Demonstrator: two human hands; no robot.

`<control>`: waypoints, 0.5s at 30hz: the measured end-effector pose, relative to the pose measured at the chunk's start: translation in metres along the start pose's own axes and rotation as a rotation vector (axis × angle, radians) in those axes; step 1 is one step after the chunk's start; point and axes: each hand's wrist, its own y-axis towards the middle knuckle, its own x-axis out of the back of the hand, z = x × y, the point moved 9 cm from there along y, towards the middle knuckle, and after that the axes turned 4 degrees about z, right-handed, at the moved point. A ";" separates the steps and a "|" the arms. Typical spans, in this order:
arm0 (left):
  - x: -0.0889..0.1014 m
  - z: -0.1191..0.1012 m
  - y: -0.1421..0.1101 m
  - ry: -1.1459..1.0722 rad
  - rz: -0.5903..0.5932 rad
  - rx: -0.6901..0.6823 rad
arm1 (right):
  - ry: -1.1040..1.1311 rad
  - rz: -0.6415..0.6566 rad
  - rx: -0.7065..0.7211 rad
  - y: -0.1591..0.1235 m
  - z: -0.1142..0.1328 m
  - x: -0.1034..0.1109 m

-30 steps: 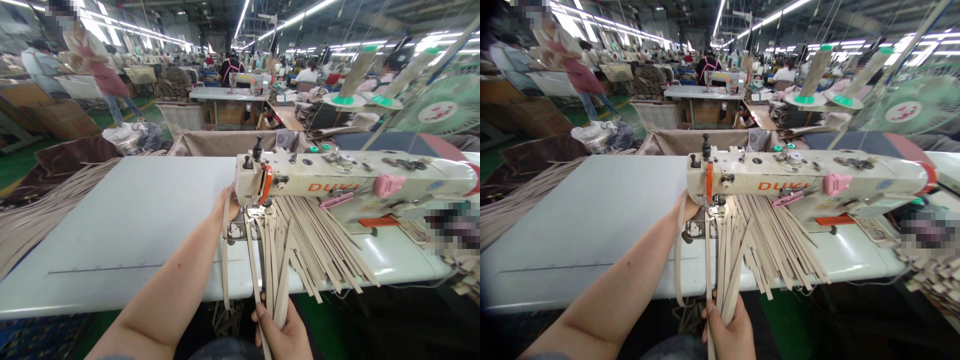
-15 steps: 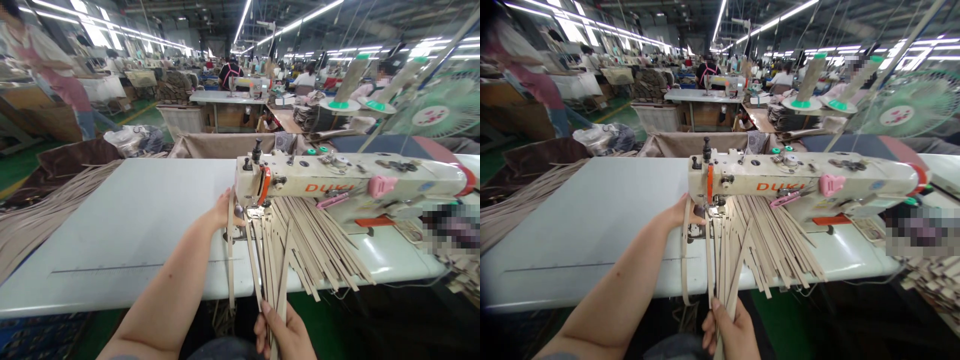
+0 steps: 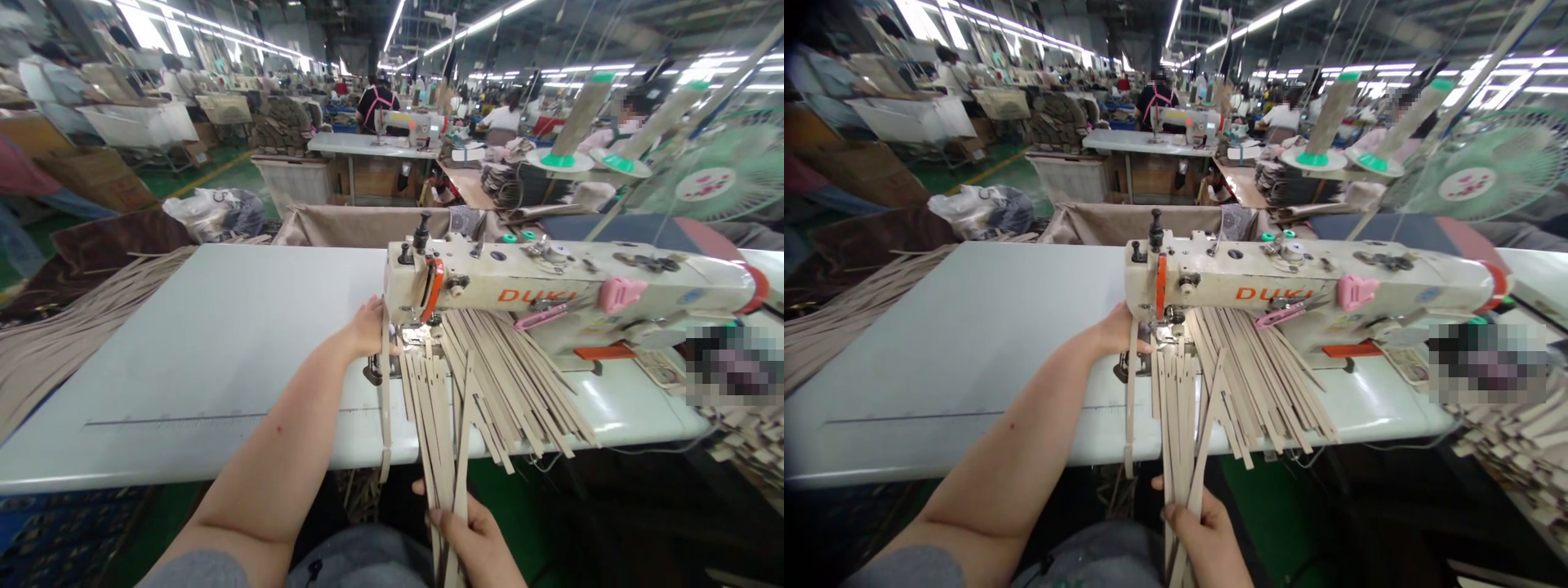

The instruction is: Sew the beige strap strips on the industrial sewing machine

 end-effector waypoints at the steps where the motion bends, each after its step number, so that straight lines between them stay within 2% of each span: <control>1: 0.000 -0.001 0.000 0.006 0.005 0.003 | 0.024 0.012 0.003 0.000 -0.001 -0.001; 6: 0.003 0.004 -0.002 -0.060 -0.018 0.008 | 0.128 0.084 0.038 -0.004 0.000 -0.014; 11: -0.004 0.015 0.000 -0.165 -0.071 -0.034 | 0.104 0.020 0.073 -0.008 0.011 -0.014; 15: -0.008 0.018 0.005 -0.112 -0.103 -0.093 | 0.090 -0.041 0.062 -0.009 0.014 -0.012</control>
